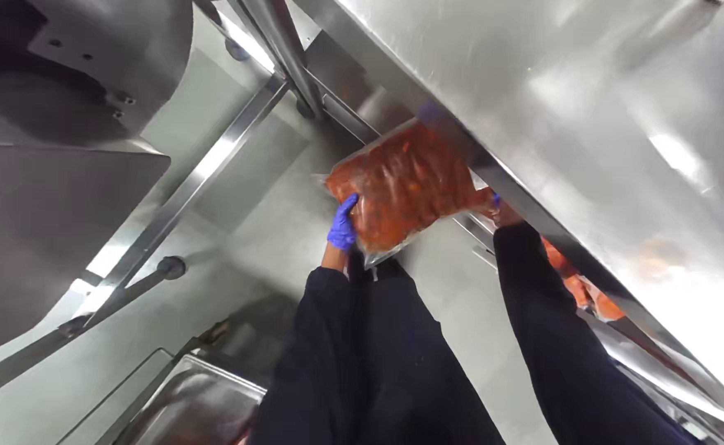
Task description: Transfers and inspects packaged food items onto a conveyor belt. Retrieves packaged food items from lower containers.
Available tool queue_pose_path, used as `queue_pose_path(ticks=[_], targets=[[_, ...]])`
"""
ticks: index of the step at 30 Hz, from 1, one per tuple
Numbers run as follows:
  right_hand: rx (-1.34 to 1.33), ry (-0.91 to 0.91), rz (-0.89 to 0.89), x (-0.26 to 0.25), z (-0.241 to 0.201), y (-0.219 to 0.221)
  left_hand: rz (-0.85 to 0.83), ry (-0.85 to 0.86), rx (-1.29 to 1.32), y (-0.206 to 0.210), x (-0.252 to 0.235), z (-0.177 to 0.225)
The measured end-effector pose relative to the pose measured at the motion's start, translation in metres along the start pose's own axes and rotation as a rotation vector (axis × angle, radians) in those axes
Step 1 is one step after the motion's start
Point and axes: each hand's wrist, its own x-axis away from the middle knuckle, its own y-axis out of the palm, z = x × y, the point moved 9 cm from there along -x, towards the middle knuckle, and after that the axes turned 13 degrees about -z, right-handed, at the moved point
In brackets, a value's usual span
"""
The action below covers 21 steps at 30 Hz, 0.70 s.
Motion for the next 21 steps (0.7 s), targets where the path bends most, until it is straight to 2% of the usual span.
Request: queue_pose_path(ticks=[2, 3, 5, 7, 9, 11, 13, 15, 18, 21], targets=[[-0.055, -0.147, 0.124, -0.028, 0.039, 0.034, 0.017, -0.015, -0.017, -0.007, 0.032, 0.013], [-0.094, -0.107, 0.086, -0.030, 0.047, 0.050, 0.015, -0.025, -0.019, -0.013, 0.051, 0.019], [-0.197, -0.020, -0.096, -0.005, 0.034, 0.076, 0.022, -0.051, 0.003, -0.027, 0.095, 0.032], [-0.285, 0.033, -0.144, 0.032, 0.024, 0.098, 0.072, -0.078, 0.015, -0.040, 0.148, 0.043], [-0.387, 0.072, -0.208, 0.076, 0.019, 0.114, 0.185, -0.081, -0.025, -0.045, 0.207, 0.060], [-0.451, 0.058, -0.265, 0.123, 0.002, 0.111, 0.340, -0.081, -0.077, -0.036, 0.263, 0.084], [-0.518, -0.003, -0.269, 0.175, -0.016, 0.091, 0.453, -0.069, -0.102, -0.015, 0.314, 0.110], [-0.587, -0.099, -0.228, 0.224, -0.036, 0.053, 0.463, -0.017, -0.114, 0.023, 0.350, 0.138], [-0.692, -0.290, -0.151, 0.291, -0.064, -0.019, 0.269, 0.106, -0.060, 0.098, 0.379, 0.179], [-0.675, -0.406, 0.063, 0.345, -0.087, -0.104, 0.016, 0.228, -0.072, 0.170, 0.374, 0.219]])
